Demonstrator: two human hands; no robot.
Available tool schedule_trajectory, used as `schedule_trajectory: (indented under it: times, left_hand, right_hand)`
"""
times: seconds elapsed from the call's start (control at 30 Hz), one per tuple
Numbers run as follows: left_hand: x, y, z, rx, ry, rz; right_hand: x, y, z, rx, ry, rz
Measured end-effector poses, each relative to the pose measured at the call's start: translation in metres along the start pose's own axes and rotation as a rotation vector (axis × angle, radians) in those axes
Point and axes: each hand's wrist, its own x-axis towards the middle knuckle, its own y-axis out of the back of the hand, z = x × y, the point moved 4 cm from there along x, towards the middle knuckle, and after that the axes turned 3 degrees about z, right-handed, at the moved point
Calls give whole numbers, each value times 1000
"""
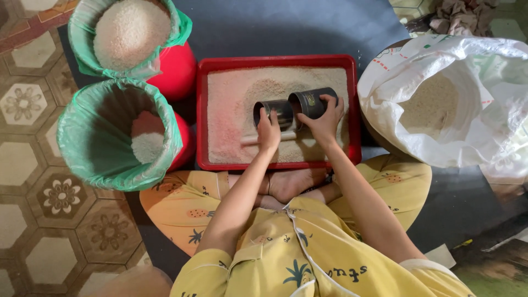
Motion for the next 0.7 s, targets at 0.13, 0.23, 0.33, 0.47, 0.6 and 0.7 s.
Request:
schedule_trajectory:
  times: [0.13,0.23,0.33,0.47,0.6,0.7]
  left_hand:
    - [22,-19,-13,-42,103,26]
    - [31,-15,13,-66,-53,128]
    - [86,-41,-12,274,-278,334]
    - [55,-15,13,560,-833,492]
    - [-13,4,39,896,-1102,258]
    - [-7,-2,25,900,-1205,257]
  right_hand:
    - [-18,19,-29,36,-48,89]
    - [-21,32,-41,106,-72,124]
    - [-25,46,-42,156,-91,107]
    - [-31,55,-45,193,-100,103]
    - [-26,55,-36,179,-28,136]
    - [-21,52,-45,130,17,122]
